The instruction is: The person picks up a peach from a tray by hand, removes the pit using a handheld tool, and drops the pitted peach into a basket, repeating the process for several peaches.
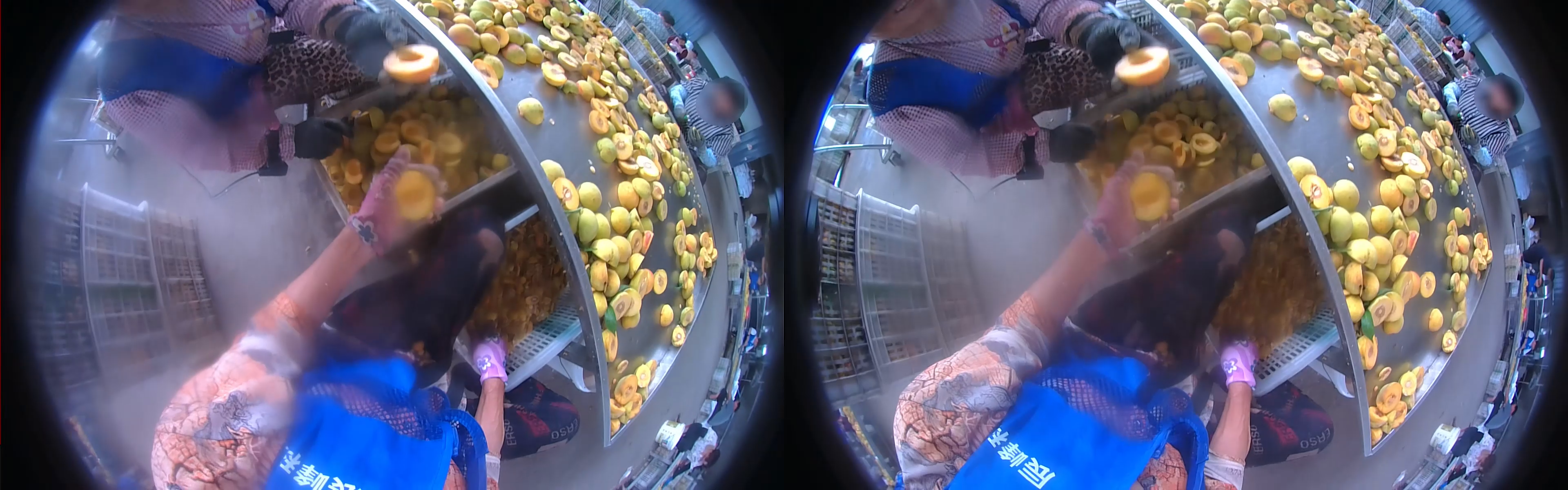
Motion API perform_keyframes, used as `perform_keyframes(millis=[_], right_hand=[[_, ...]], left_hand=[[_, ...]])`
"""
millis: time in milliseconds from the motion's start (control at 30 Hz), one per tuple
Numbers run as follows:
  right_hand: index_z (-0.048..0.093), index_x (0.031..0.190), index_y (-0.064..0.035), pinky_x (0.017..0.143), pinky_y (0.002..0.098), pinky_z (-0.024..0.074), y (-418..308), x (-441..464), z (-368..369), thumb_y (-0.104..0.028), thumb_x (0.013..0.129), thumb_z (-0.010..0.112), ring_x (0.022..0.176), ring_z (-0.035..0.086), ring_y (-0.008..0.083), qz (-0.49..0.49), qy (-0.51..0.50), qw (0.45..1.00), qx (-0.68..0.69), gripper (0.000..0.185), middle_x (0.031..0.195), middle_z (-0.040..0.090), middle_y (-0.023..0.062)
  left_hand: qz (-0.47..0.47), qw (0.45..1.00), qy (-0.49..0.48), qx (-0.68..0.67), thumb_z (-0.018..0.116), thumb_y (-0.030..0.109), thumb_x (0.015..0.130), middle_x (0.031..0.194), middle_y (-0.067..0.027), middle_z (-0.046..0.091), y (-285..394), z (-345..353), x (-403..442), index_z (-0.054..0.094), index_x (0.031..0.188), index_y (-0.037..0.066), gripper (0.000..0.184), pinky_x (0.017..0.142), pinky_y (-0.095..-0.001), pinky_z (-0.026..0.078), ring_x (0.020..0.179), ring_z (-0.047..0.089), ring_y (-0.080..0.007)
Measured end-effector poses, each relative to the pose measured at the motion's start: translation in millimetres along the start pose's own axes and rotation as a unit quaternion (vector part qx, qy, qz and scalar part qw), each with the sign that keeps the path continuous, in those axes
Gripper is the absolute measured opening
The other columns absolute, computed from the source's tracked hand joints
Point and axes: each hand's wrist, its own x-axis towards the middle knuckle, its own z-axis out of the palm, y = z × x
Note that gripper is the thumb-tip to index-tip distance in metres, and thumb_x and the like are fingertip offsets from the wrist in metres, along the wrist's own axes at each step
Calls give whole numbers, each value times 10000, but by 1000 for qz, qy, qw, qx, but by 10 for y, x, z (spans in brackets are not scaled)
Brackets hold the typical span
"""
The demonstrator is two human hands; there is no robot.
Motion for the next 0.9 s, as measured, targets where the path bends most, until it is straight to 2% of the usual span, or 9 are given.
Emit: perform_keyframes(millis=[333, 433, 500, 533, 600, 633, 667, 733, 900], right_hand=[[611, 1128, -62, 888, 433, 421, 113, 43, 189, -359, 946, 422, 1050, 569, 339, -33, 40, 998, -41, 396, 1120, 619, 160], [611, 1128, -62, 887, 434, 420, 207, 44, 312, -352, 947, 421, 1050, 569, 338, -61, 79, 992, -77, 391, 1118, 619, 159], [604, 1154, -76, 893, 436, 419, 229, 53, 329, -323, 949, 421, 1060, 563, 332, -63, 55, 994, -65, 370, 1144, 608, 160], [604, 1154, -76, 893, 436, 419, 178, 47, 276, -323, 949, 421, 1060, 563, 332, -58, 59, 994, -67, 370, 1144, 608, 160], [590, 1188, -88, 917, 429, 413, 109, 6, 180, -313, 947, 422, 1090, 554, 326, 21, -14, 998, 58, 370, 1189, 590, 162], [578, 1205, -83, 938, 418, 407, 173, 44, 268, -315, 950, 417, 1117, 541, 328, 1, -96, 989, -114, 381, 1224, 573, 164], [578, 1205, -83, 938, 418, 407, 226, 30, 332, -315, 950, 417, 1117, 541, 328, 1, -95, 989, -114, 381, 1224, 573, 164], [562, 1227, -83, 952, 419, 399, 272, 33, 431, -301, 955, 404, 1142, 527, 323, -17, 35, 997, 65, 382, 1242, 561, 168], [533, 1260, -66, 950, 410, 408, -2, -47, 35, -321, 953, 414, 1143, 529, 319, 57, -43, 992, 105, 417, 1224, 574, 167]], left_hand=[[-32, 996, 64, -59, 447, 562, 915, 930, -129, 625, 57, 27, 11, 581, 1048, 35, 559, 578, -354, 518, 723, 636, -266], [-42, 997, 33, 53, 514, 485, 911, 971, -135, 634, -108, -447, 307, 581, 1102, 15, 512, 664, -338, 524, 812, 638, -263], [98, 905, 10, 414, 589, 377, 882, 1156, -180, 584, -209, -666, 505, 500, 1261, 12, 534, 881, -351, 483, 1063, 577, -299], [99, 905, 4, 413, 589, 377, 882, 1156, -180, 584, -182, -625, 506, 500, 1261, 12, 534, 881, -351, 483, 1063, 577, -299], [175, 804, 13, 568, 635, 327, 853, 1356, -191, 442, -145, -535, 466, 401, 1366, 28, 638, 1078, -353, 314, 1294, 390, -314], [156, 755, 31, 636, 689, 331, 801, 1435, -199, 323, -108, -618, 568, 329, 1410, 56, 758, 1101, -379, 282, 1342, 309, -330], [157, 755, 30, 636, 689, 331, 801, 1435, -199, 323, -105, -694, 628, 329, 1410, 56, 758, 1101, -379, 282, 1342, 309, -330], [201, 689, 120, 685, 711, 331, 774, 1439, -209, 305, -83, -842, 749, 343, 1408, 94, 771, 1104, -394, 278, 1344, 294, -346], [215, 617, 197, 731, 760, 333, 705, 1411, -221, 335, -110, -1210, 1328, 355, 1398, 122, 829, 1053, -425, 338, 1278, 370, -390]])
